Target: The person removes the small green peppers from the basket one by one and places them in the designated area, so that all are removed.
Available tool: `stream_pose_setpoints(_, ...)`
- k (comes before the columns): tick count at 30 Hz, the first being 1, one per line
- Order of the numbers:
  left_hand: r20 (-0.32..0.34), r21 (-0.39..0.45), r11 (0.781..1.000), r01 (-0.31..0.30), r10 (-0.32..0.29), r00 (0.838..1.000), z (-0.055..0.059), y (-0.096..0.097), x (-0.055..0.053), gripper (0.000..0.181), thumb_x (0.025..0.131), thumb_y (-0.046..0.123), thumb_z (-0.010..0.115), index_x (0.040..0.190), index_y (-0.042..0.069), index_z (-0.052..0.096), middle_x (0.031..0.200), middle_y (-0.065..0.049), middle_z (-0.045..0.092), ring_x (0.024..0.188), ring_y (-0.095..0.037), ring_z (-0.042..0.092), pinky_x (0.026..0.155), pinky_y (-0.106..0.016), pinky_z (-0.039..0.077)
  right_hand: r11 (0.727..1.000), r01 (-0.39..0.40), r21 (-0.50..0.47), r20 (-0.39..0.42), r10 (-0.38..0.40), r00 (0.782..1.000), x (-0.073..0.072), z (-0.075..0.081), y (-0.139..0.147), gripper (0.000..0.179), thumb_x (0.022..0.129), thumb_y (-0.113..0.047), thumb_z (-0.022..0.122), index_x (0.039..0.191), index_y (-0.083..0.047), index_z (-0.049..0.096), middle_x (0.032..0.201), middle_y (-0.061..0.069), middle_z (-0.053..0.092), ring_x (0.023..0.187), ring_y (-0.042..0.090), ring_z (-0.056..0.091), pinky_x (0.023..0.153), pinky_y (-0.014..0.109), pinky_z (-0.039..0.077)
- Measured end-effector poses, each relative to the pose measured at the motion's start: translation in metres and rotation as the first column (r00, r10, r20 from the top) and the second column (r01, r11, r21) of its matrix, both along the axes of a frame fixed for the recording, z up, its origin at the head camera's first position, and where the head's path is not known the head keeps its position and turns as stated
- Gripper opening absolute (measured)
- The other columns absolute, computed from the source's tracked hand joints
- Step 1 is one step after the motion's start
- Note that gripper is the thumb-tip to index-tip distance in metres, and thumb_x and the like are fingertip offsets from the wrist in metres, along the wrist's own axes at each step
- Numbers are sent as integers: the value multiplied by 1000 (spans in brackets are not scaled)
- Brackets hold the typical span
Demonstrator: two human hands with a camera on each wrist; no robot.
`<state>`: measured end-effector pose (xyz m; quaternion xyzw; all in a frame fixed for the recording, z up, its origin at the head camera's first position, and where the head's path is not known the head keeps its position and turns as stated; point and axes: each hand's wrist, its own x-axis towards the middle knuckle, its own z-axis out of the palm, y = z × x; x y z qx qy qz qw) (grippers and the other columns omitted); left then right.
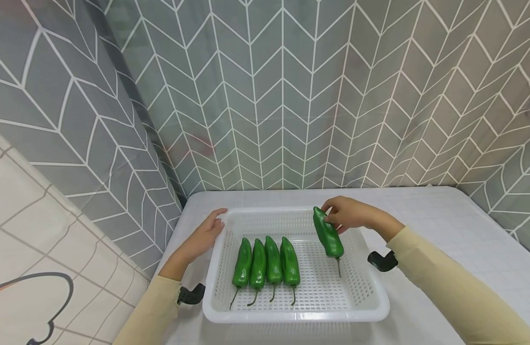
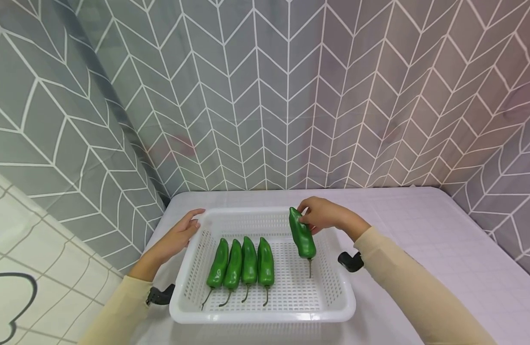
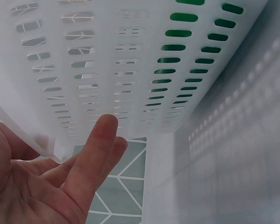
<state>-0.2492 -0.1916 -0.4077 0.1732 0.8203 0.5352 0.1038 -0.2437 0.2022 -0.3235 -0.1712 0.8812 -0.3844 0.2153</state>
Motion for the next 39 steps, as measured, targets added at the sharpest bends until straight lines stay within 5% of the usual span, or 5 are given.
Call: stream_pose_setpoints(39,4,4,1000,0,0,1000,-1,0,1,44,97,24,34,139,20,19,120,-11,47,91,-23,59,72,-38,49,996,82,-25,-15,-83,996,9,11,50,35,89,-11,52,118,8,44,90,14,59,79,26,61,66,38,51)
